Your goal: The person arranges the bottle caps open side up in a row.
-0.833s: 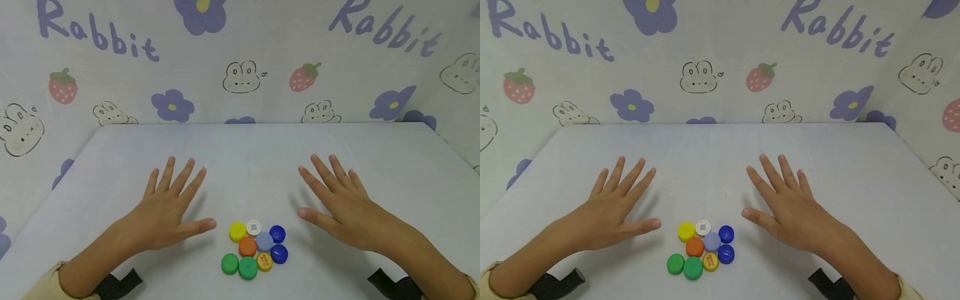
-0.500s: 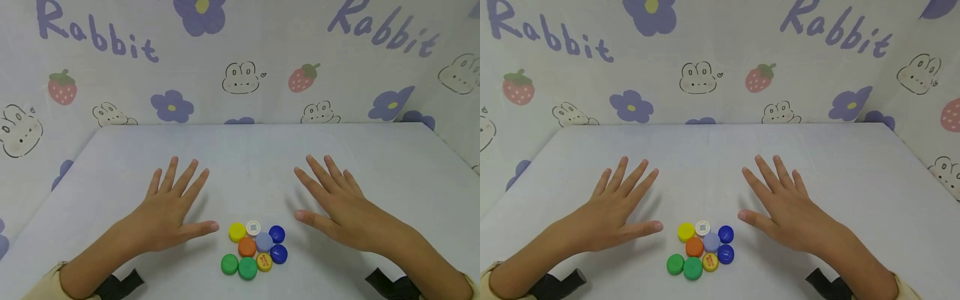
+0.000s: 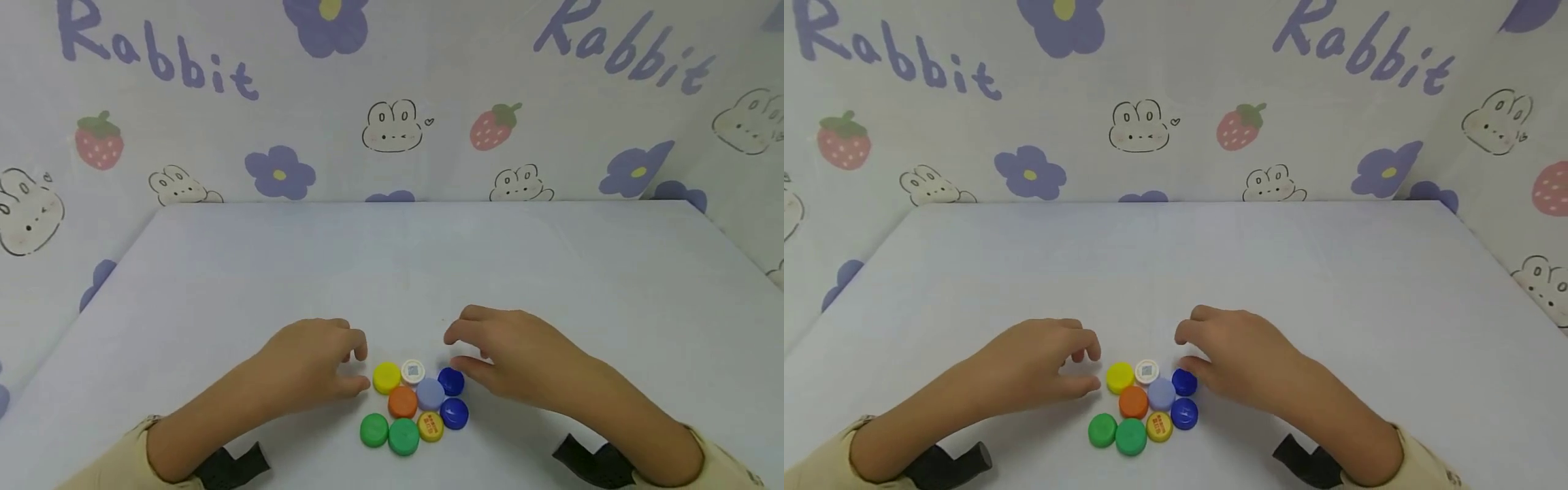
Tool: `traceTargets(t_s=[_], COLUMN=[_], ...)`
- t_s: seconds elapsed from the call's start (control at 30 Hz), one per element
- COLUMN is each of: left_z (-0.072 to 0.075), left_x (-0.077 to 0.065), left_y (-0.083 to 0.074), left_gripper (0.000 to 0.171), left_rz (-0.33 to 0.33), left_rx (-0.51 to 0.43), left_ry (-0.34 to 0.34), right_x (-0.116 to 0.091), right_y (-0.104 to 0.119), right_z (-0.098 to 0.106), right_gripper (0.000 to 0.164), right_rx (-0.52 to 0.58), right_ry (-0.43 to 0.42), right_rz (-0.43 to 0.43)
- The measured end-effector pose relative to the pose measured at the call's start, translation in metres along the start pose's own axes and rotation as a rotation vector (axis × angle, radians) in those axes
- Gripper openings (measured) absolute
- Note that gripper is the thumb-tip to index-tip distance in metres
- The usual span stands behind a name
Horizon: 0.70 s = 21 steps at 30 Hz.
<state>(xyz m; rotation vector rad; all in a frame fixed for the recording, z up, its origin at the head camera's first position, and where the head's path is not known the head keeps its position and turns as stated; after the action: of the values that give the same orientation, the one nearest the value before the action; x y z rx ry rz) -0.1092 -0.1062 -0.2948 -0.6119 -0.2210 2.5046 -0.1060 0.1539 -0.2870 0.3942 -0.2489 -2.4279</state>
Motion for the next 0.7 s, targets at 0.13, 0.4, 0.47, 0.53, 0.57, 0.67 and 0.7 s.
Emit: traceTargets(t_s=[0.13,0.4,0.47,0.53,0.57,0.67,0.7], left_z=[0.0,0.006,0.006,0.005,0.005,0.005,0.005], left_x=[0.007,0.015,0.017,0.018,0.019,0.021,0.022], left_y=[-0.009,-0.01,-0.008,-0.006,-0.004,0.0,0.001], left_gripper=[0.028,0.032,0.031,0.029,0.028,0.026,0.026], left_rz=[-0.035,-0.092,-0.124,-0.138,-0.136,-0.13,-0.13], left_rx=[0.039,0.094,0.059,0.019,-0.003,-0.039,-0.048], left_ry=[0.05,0.066,0.081,0.101,0.114,0.135,0.135], right_x=[0.015,0.038,0.041,0.044,0.045,0.047,0.048], right_y=[0.015,0.03,0.032,0.033,0.033,0.032,0.031], right_z=[-0.001,0.001,-0.001,-0.002,-0.003,-0.004,-0.004], right_gripper=[0.016,0.012,0.012,0.013,0.013,0.013,0.013], right_rx=[-0.014,-0.025,-0.022,-0.019,-0.021,-0.021,-0.019], right_ry=[0.04,0.123,0.135,0.133,0.128,0.118,0.116], right_rz=[0.068,0.169,0.199,0.227,0.239,0.257,0.263])
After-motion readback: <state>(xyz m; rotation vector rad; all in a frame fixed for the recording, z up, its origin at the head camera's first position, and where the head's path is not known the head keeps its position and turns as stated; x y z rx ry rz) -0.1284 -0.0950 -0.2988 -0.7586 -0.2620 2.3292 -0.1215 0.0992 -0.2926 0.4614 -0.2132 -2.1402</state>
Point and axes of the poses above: each hand's wrist, its own x-axis towards the middle knuckle, its own z-axis out of the back of the hand, y = z × x, the point moved 1 cm from there along x, towards the middle knuckle, and after that the axes turned 12 degrees about y, right-handed, at the moved point
